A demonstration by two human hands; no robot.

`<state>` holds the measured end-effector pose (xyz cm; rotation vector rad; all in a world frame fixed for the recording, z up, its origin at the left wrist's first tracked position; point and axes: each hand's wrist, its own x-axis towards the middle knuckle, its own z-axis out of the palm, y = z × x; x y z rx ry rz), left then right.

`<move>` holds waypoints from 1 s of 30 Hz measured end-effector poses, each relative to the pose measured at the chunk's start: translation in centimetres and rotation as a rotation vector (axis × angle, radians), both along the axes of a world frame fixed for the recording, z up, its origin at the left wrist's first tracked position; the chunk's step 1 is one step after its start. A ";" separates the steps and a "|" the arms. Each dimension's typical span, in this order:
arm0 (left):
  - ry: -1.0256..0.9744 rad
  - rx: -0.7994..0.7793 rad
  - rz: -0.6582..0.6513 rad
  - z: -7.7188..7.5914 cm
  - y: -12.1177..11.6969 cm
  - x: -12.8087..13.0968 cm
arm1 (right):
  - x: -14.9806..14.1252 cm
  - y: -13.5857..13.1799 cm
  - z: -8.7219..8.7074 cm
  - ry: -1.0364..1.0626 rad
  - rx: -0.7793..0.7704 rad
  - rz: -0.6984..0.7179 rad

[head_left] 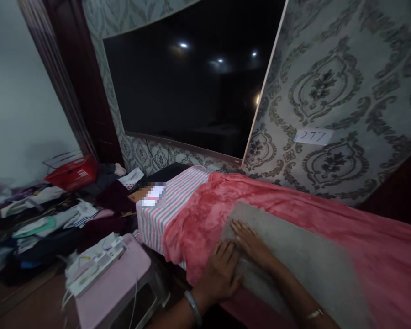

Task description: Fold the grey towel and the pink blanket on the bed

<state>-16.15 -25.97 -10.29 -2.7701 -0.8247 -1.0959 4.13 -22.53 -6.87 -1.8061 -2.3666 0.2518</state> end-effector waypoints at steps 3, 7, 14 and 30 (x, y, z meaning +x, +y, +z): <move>0.114 -0.086 -0.075 0.5 0.2 -1.1 | 1.0 -4.3 -2.2 -0.004 0.107 0.064; 0.255 -0.218 -0.160 1.6 0.8 -2.4 | 3.0 -10.7 -5.0 -0.112 0.383 0.090; 0.282 -0.260 -0.173 3.1 1.2 -2.6 | 8.8 -18.5 -6.9 -0.255 0.650 -0.108; 0.138 -0.177 -0.153 3.7 1.8 -1.8 | 0.3 -13.5 -4.1 -0.240 0.518 -0.307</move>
